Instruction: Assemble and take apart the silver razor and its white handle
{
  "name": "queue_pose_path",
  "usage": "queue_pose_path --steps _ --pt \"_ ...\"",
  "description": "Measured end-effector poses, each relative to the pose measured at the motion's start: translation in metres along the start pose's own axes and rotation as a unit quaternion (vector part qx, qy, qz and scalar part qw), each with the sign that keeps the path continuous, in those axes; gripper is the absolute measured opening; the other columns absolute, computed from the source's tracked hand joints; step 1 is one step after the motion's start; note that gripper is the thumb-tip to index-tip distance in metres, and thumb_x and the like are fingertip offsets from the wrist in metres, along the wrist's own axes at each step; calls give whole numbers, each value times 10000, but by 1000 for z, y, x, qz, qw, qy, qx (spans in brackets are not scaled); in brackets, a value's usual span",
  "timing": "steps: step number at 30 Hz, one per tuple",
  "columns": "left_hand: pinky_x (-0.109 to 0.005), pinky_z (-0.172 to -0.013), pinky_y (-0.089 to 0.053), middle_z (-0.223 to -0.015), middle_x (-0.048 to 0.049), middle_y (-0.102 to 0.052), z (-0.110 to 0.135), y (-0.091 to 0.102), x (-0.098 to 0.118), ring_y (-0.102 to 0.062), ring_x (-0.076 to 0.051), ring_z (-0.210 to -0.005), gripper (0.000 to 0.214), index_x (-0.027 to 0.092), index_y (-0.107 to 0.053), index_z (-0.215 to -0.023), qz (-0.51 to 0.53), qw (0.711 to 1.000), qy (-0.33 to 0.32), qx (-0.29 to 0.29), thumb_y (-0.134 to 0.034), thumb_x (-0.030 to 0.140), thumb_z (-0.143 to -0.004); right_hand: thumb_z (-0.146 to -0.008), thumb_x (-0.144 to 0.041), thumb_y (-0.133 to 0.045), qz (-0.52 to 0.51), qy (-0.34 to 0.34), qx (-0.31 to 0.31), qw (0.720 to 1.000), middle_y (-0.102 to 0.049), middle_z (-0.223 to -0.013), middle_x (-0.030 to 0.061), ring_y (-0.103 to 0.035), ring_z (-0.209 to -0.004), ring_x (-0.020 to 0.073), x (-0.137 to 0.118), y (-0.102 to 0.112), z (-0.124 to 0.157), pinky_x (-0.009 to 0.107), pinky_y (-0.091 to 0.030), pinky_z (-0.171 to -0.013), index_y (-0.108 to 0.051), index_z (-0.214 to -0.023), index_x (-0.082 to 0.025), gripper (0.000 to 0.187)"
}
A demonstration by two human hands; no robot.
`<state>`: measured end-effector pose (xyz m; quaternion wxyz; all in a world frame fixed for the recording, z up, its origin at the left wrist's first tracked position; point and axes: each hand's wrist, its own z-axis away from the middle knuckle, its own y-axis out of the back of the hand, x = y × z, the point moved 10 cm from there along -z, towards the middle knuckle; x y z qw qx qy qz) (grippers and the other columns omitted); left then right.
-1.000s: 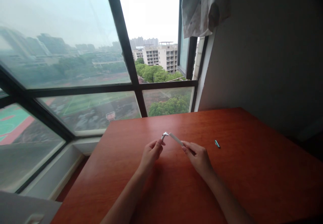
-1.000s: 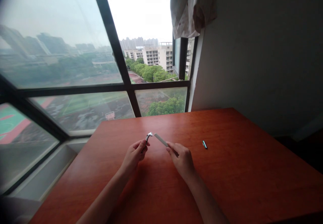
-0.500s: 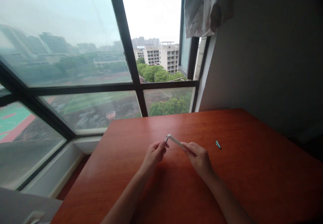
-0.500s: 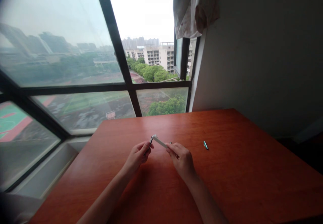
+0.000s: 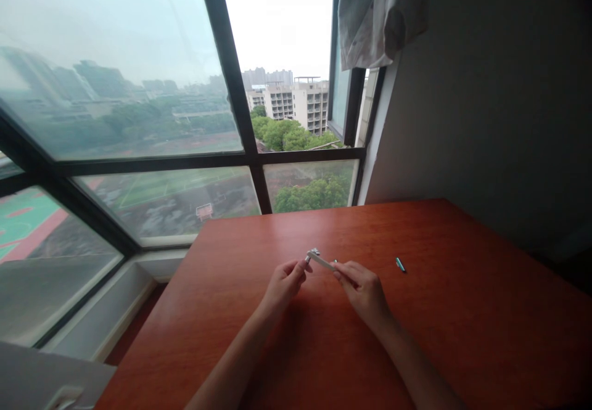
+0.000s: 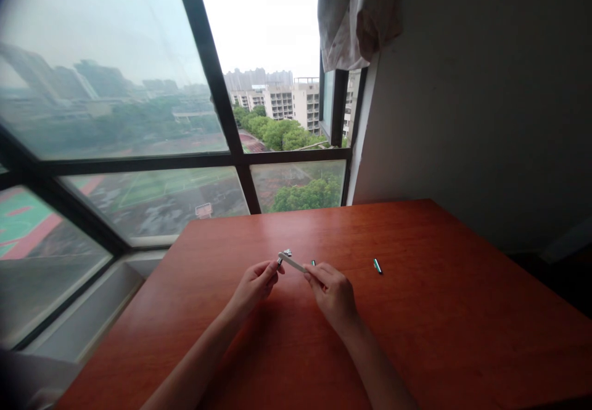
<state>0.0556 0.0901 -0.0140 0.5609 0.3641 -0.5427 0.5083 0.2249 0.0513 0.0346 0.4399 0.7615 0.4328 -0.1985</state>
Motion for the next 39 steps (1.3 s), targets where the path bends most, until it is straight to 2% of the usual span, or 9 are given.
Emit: queue_pose_path --steps 8,15,21,25,31,36,39 --pt "-175 -392 -110 -511 94 -323 -2 7 3 -195 -24 -390 495 129 -603 -765 1 1000 -10 14 -653 617 -701 -931 -337 -499 2 -12 12 1000 -707 -865 75 -646 -765 194 3 5 -1 260 -491 -662 -718 -1036 -216 271" --pt "-178 -391 -121 -493 90 -341 -3 4 0 -220 -29 -384 522 129 -602 -735 -22 1000 -4 9 -648 645 -677 -923 -331 -500 8 -10 3 1000 -699 -799 66 -625 -672 174 1 1 -1 252 -483 -607 -727 -995 -211 266" --pt "-185 -390 -113 -502 96 -324 1 5 5 -194 -27 -386 493 134 -599 -750 4 1000 6 10 -649 621 -696 -926 -324 -501 -9 -17 14 1000 -712 -866 71 -655 -782 205 2 5 -2 271 -503 -667 -717 -1036 -231 260" --pt "-183 -387 -107 -496 99 -318 1 5 3 -190 -26 -385 486 137 -592 -759 16 1000 13 8 -655 615 -700 -924 -314 -507 -9 -20 12 1000 -710 -865 70 -655 -782 206 4 5 -2 278 -503 -690 -716 -1042 -226 255" --pt "-169 -383 -96 -474 118 -271 1 8 4 -143 -23 -390 449 147 -569 -768 69 997 -4 15 -674 580 -714 -923 -314 -510 -19 -44 42 998 -709 -863 84 -655 -785 214 11 13 -2 292 -507 -720 -712 -1028 -191 259" --pt "-172 -379 -96 -476 114 -287 -1 3 -1 -161 -21 -377 442 145 -576 -774 66 998 9 -12 -649 580 -742 -927 -296 -507 -31 -11 11 999 -699 -871 64 -647 -793 200 0 6 -2 268 -488 -698 -701 -1059 -216 247" --pt "-177 -375 -105 -484 103 -324 -3 -1 -4 -198 -21 -369 480 134 -590 -767 24 999 6 -20 -649 608 -720 -930 -299 -507 -10 -3 -3 1000 -684 -827 56 -625 -707 178 -1 0 -1 253 -469 -635 -708 -1031 -210 241"
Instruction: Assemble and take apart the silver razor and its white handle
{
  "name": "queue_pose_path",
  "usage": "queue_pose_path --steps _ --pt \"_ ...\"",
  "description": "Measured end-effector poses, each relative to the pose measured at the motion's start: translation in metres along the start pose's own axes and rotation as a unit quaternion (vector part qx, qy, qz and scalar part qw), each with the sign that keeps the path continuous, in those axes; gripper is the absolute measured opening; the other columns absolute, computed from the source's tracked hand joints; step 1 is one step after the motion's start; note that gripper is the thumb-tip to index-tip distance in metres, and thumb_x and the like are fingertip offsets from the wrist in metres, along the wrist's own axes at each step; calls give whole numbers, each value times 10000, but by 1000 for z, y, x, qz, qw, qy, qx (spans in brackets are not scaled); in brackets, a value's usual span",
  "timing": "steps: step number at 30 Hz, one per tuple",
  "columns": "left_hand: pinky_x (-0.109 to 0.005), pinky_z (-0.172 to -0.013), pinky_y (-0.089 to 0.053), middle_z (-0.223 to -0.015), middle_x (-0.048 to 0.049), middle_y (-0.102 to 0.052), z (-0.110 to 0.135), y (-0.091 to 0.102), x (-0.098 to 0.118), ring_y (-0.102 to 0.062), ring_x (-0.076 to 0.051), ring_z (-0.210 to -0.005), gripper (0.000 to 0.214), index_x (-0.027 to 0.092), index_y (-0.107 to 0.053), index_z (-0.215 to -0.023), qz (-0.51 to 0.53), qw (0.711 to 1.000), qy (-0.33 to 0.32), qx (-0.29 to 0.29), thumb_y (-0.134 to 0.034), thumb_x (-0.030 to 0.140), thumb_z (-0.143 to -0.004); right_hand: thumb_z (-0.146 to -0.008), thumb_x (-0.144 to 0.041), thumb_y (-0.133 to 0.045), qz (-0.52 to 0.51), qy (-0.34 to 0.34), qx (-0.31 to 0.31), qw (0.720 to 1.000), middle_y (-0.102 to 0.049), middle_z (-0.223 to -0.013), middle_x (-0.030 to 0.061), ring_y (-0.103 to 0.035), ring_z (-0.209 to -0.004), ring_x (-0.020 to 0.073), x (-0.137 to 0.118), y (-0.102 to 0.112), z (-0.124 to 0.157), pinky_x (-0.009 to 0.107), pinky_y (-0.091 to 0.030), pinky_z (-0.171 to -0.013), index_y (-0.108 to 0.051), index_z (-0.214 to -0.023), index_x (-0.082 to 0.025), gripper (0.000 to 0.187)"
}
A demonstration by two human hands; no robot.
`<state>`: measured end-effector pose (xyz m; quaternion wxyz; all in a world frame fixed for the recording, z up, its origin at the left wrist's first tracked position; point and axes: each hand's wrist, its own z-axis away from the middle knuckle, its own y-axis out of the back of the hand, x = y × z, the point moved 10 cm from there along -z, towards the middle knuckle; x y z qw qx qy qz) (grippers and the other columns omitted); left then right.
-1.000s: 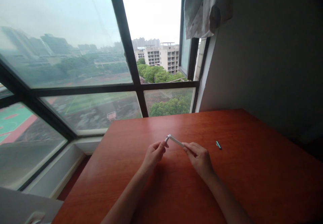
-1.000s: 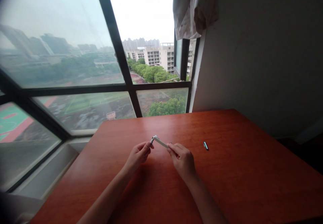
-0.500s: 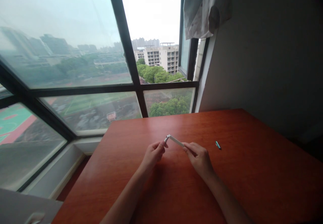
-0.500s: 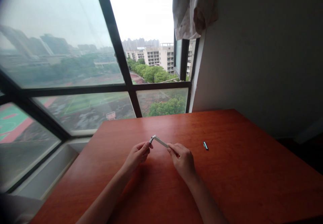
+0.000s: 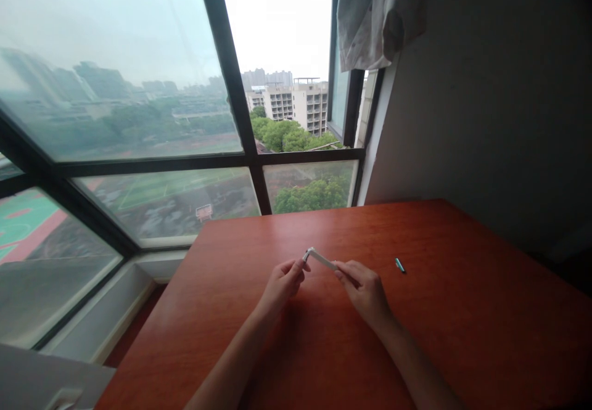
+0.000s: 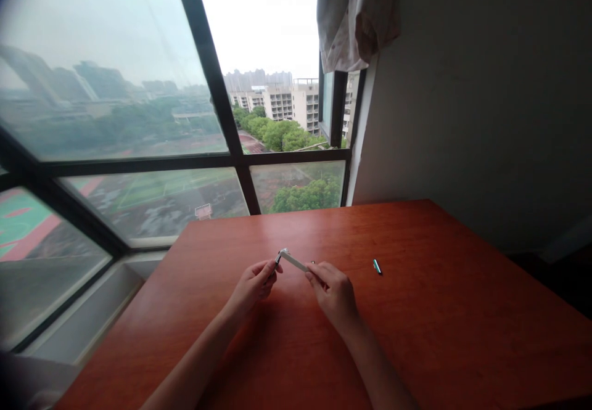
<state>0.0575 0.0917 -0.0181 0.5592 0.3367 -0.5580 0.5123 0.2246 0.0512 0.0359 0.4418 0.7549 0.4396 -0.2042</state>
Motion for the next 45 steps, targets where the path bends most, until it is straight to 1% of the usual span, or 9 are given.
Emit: queue_pose_path --steps 4,9,16,19,26,33,36,41,45 --pt "-177 -376 -121 -487 93 -348 -1 -1 0 -228 -24 -370 520 124 -601 -745 -35 999 -12 2 -645 640 -694 -927 -301 -517 12 4 -5 1000 -673 -795 46 -597 -638 156 1 -2 0 241 -454 -592 -712 -1007 -205 232" --pt "-167 -383 -110 -504 98 -326 0 4 1 -197 -17 -384 468 128 -595 -766 5 1000 -4 15 -669 587 -712 -924 -287 -521 0 -6 19 1000 -693 -852 52 -637 -746 181 2 6 -1 252 -477 -654 -704 -1043 -215 230" --pt "-164 -385 -95 -501 103 -302 3 8 7 -171 -15 -395 432 128 -589 -779 45 999 -7 24 -681 548 -731 -920 -278 -517 -23 -18 21 999 -706 -874 70 -656 -812 206 5 8 -2 283 -504 -723 -706 -1047 -201 240" --pt "-165 -384 -96 -502 104 -306 4 7 9 -171 -15 -393 428 130 -581 -784 49 998 -9 28 -674 546 -741 -917 -291 -523 -47 -32 33 998 -710 -877 75 -663 -807 206 6 10 -2 277 -512 -708 -706 -1040 -187 243" --pt "-166 -382 -93 -501 106 -310 5 -2 2 -177 -16 -377 432 138 -579 -803 31 999 12 -4 -641 564 -760 -934 -274 -495 -21 7 7 1000 -697 -871 58 -651 -805 192 -5 7 -3 270 -497 -708 -692 -1065 -215 244" --pt "-169 -380 -117 -496 104 -309 3 2 2 -192 -23 -384 468 136 -584 -777 -7 1000 7 4 -647 597 -724 -936 -284 -488 30 23 0 999 -677 -814 57 -629 -704 179 -3 0 0 267 -482 -661 -700 -1029 -197 247" --pt "-170 -385 -103 -497 107 -291 4 3 5 -168 -25 -397 455 137 -580 -769 4 1000 3 12 -657 583 -726 -932 -299 -497 18 11 5 1000 -683 -819 57 -630 -706 181 -1 2 -1 270 -484 -665 -702 -1029 -204 246" --pt "-172 -396 -96 -509 103 -290 6 4 8 -167 -30 -412 426 140 -580 -779 14 1000 -5 18 -659 557 -742 -919 -295 -517 -40 -25 9 999 -705 -876 68 -648 -808 200 3 6 -3 279 -493 -716 -706 -1039 -207 240" --pt "-176 -404 -115 -518 96 -299 5 6 9 -175 -35 -418 432 136 -592 -782 -12 999 -22 21 -628 566 -763 -908 -329 -525 -77 -65 -2 995 -703 -821 62 -646 -762 197 9 4 -3 275 -489 -687 -717 -1008 -182 262"
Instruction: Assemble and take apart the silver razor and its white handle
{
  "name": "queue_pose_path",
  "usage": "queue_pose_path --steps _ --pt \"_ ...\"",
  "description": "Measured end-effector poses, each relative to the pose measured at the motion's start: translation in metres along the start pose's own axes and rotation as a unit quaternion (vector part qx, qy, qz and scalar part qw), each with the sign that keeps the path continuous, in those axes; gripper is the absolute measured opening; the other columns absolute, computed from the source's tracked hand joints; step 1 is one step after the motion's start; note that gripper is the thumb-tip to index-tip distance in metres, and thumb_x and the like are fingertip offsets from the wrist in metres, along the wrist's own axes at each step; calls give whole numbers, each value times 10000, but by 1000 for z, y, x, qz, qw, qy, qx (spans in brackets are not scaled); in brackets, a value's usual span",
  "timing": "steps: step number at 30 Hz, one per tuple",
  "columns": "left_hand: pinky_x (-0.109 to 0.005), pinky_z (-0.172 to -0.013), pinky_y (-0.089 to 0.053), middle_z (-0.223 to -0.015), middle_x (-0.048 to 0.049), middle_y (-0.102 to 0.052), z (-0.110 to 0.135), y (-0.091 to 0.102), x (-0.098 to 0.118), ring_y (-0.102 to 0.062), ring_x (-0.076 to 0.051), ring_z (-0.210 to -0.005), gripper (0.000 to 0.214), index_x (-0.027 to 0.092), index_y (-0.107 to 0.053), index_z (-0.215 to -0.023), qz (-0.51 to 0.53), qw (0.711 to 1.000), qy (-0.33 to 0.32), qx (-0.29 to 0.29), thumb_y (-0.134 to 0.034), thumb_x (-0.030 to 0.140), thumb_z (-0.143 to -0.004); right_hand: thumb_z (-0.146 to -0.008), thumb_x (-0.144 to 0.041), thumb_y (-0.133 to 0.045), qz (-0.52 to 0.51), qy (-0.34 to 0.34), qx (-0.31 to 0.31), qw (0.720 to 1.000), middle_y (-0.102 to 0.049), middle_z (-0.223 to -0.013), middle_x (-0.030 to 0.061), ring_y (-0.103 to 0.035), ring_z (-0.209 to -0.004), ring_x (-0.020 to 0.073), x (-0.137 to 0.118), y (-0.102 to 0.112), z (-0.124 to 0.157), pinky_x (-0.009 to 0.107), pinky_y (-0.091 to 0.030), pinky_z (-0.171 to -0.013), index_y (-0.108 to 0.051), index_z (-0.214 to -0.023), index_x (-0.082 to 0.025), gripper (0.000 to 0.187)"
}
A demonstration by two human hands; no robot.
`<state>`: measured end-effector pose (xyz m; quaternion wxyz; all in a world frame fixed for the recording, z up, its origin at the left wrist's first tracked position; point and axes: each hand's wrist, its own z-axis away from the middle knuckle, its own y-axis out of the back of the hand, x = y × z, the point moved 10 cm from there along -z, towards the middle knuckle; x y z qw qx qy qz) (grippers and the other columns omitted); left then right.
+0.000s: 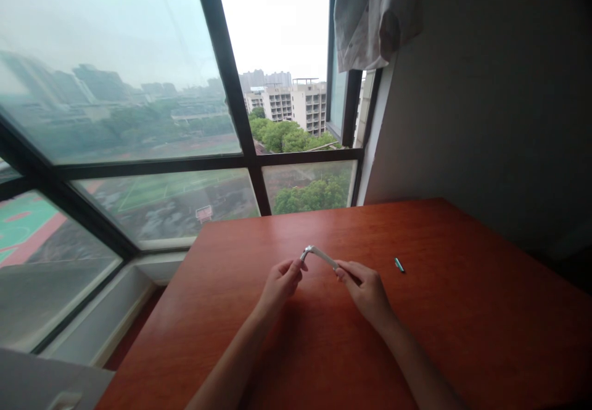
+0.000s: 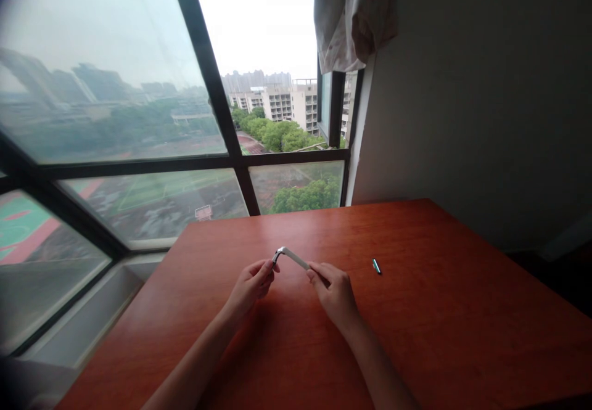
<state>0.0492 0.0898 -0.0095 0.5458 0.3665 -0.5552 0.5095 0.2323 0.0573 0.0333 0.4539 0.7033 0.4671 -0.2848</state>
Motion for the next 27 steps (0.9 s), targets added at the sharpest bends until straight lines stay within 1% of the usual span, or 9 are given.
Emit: queue_pose_path --steps 2,5,9,12,15,17,20,24,27 --pt "-180 -412 -141 -524 86 -317 0 1 3 -205 -43 -425 442 133 -605 -777 -35 999 -23 6 -607 575 -774 -910 -361 -517 -22 -28 -13 999 -684 -753 50 -631 -714 186 6 -3 1 264 -476 -654 -726 -947 -165 290" --pt "-193 -444 -196 -534 62 -353 2 -1 11 -278 -71 -467 448 125 -644 -773 -113 990 -79 16 -582 569 -796 -916 -439 -485 -71 -82 -40 993 -623 -649 26 -555 -570 142 20 -11 2 235 -415 -527 -726 -855 -142 387" --pt "-210 -498 -260 -557 33 -411 7 -5 21 -355 -106 -535 420 123 -694 -792 -192 972 -130 26 -578 526 -819 -893 -537 -471 -158 -140 -67 975 -556 -597 -4 -414 -443 93 31 -22 5 217 -306 -421 -703 -937 -125 475" --pt "-217 -516 -290 -569 22 -444 8 2 27 -387 -122 -553 414 128 -710 -816 -199 969 -138 57 -584 522 -817 -867 -584 -480 -196 -163 -82 964 -549 -592 -11 -382 -418 85 31 -27 7 219 -279 -400 -687 -972 -124 516" --pt "-218 -526 -310 -592 12 -464 10 16 34 -405 -129 -571 418 128 -714 -827 -193 964 -150 105 -594 528 -809 -848 -606 -494 -208 -174 -92 958 -543 -577 -15 -368 -408 81 30 -30 8 219 -266 -394 -688 -939 -123 528" --pt "-216 -525 -315 -601 10 -474 11 21 38 -411 -130 -574 424 128 -718 -849 -196 960 -158 123 -589 530 -813 -846 -602 -501 -216 -176 -97 955 -540 -572 -17 -364 -408 78 30 -31 8 217 -258 -395 -687 -931 -121 522" --pt "-216 -520 -321 -600 5 -493 11 18 40 -418 -130 -569 426 128 -730 -870 -211 957 -166 112 -580 524 -821 -857 -587 -497 -227 -177 -104 952 -547 -576 -18 -358 -401 72 30 -33 8 213 -250 -393 -684 -935 -120 509" --pt "-217 -533 -338 -628 -10 -548 12 4 39 -443 -132 -577 393 127 -740 -869 -246 950 -177 71 -575 483 -837 -861 -588 -488 -221 -176 -100 954 -554 -574 -19 -355 -388 69 30 -31 9 210 -249 -384 -685 -920 -125 507" --pt "-220 -545 -342 -630 -13 -570 12 -2 42 -450 -133 -575 367 131 -741 -861 -273 942 -188 56 -564 452 -853 -874 -583 -473 -209 -172 -97 958 -557 -579 -17 -363 -388 73 32 -30 9 211 -258 -385 -684 -933 -122 511"
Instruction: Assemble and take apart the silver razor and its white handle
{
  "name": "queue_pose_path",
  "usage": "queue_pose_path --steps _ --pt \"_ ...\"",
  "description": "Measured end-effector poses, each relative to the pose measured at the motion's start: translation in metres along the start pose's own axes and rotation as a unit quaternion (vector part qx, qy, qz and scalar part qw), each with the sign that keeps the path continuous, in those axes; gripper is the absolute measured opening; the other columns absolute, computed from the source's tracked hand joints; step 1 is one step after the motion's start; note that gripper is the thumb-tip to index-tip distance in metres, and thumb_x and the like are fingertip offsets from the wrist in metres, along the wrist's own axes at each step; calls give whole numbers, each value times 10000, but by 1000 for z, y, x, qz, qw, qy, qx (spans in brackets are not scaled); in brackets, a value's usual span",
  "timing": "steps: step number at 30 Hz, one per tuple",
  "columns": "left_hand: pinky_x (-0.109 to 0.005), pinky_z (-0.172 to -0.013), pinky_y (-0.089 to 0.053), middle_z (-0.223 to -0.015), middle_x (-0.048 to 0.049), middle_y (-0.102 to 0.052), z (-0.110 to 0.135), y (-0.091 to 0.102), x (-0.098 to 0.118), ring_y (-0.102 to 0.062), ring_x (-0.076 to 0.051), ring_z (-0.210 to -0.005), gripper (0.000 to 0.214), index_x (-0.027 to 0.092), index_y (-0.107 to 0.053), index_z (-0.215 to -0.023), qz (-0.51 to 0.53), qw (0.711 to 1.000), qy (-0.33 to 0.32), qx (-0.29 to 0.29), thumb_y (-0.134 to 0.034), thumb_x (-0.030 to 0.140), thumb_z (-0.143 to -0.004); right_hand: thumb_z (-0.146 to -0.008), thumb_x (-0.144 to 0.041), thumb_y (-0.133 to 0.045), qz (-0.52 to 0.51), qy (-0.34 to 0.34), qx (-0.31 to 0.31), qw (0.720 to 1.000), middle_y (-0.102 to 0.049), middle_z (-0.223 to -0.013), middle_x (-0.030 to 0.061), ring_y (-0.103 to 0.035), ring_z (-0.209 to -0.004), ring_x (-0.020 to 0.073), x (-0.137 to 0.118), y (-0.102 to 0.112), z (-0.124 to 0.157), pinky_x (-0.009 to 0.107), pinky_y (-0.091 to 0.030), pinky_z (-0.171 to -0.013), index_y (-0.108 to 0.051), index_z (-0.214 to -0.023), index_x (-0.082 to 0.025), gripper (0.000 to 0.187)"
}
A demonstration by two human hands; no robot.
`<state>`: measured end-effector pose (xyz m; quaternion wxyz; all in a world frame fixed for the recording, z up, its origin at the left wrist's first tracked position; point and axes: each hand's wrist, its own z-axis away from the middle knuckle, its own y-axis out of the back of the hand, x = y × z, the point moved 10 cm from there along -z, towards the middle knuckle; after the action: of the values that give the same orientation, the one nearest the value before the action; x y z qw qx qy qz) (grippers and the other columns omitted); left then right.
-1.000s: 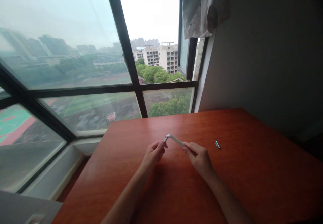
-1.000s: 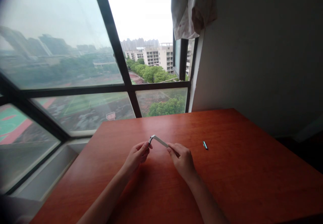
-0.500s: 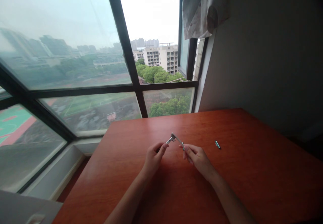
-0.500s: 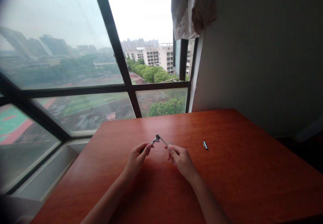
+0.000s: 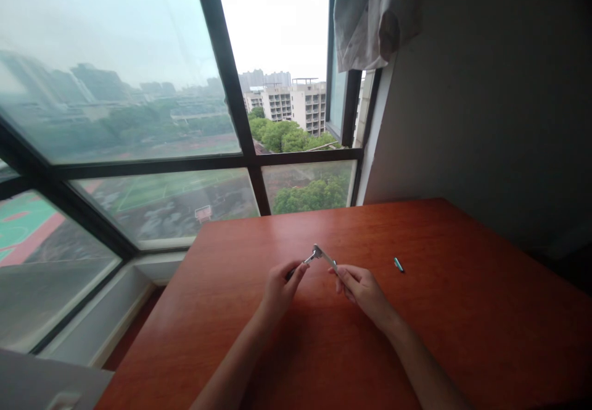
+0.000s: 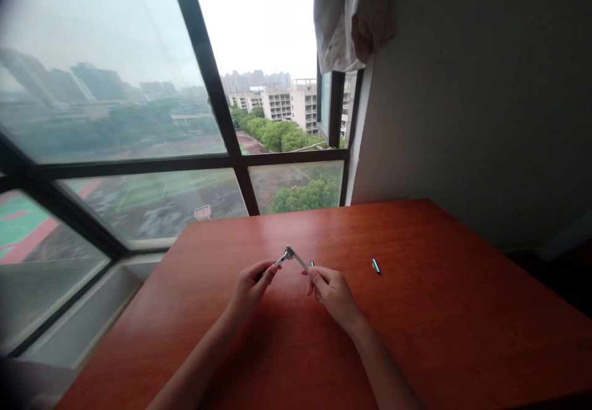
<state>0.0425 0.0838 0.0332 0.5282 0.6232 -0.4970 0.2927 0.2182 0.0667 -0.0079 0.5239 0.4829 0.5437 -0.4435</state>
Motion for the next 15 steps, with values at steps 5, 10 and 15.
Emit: queue_pose_path --steps 5,10,15 --pt "-242 -634 -378 -734 -46 -666 -2 3 9 -541 -173 -654 293 173 -744 -864 -65 997 -37 -7 -577 413 -858 -928 -502 -424 153 77 50 984 -603 -599 23 -523 -502 135 -15 12 1 240 -390 -494 -704 -804 -141 473" --pt "-251 -637 -362 -833 -63 -698 -1 5 6 -587 -189 -714 244 222 -716 -914 -237 970 -48 -9 -518 365 -903 -942 -382 -433 300 177 67 935 -704 -775 71 -641 -705 205 -35 10 6 281 -476 -646 -719 -976 -191 346" --pt "-249 -624 -340 -871 -50 -696 2 2 1 -603 -189 -754 258 241 -687 -929 -340 939 -42 -19 -467 377 -937 -928 -321 -472 389 186 83 899 -722 -878 61 -661 -771 194 -31 10 8 262 -481 -689 -701 -1060 -243 275"
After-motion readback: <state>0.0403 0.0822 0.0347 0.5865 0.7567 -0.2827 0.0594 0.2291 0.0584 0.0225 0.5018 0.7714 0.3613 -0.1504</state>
